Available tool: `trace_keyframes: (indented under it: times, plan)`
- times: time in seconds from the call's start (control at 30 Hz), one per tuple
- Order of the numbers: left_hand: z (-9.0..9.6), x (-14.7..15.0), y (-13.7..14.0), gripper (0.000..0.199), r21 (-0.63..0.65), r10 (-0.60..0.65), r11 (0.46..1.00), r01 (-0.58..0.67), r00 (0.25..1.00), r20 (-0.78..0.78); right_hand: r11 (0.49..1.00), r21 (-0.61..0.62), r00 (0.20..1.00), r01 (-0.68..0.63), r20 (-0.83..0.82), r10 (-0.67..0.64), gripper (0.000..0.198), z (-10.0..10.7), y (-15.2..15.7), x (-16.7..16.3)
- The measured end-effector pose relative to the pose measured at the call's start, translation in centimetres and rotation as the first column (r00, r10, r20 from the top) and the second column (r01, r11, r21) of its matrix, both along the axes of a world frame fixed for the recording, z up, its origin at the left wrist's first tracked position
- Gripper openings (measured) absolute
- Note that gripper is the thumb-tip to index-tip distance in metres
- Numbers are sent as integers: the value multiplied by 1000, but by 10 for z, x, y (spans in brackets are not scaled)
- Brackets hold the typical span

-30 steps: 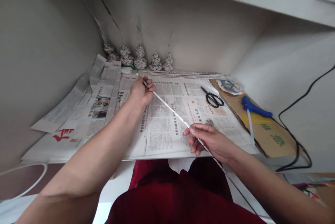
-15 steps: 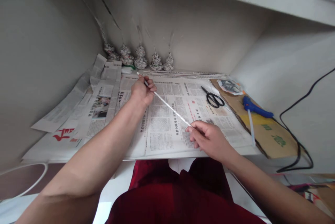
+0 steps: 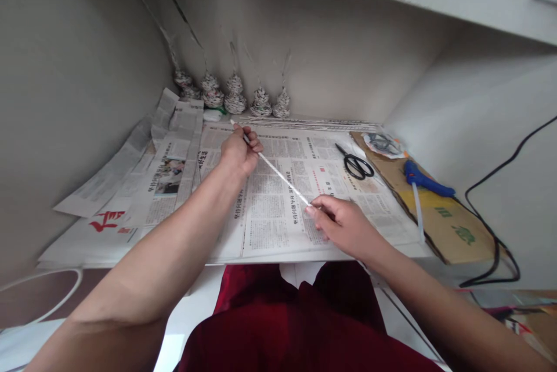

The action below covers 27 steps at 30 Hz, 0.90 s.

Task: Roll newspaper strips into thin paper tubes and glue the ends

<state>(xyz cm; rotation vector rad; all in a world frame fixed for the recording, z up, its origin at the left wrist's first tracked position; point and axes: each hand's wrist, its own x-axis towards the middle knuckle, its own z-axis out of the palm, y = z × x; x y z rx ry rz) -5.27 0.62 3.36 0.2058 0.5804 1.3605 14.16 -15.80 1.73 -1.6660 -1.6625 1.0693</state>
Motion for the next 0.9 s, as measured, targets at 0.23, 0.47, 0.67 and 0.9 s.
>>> trace_keyframes:
  times: [0.23,0.47,0.67,0.9]
  plan:
    - [-1,1,3,38,13,-19,1000,19,999,27,908,-380,871,-178,-491,-35,33,-3,4,0]
    - [-4,4,2,37,26,-27,999,26,999,23,995,58,996,-82,21,81,27,-5,17,-16]
    - [-5,5,2,37,39,-44,998,42,998,43,951,-249,886,-185,-460,52,33,-12,25,-15]
    - [-9,11,0,33,78,-87,993,84,996,28,968,-198,934,-153,-349,76,32,-13,35,-22]
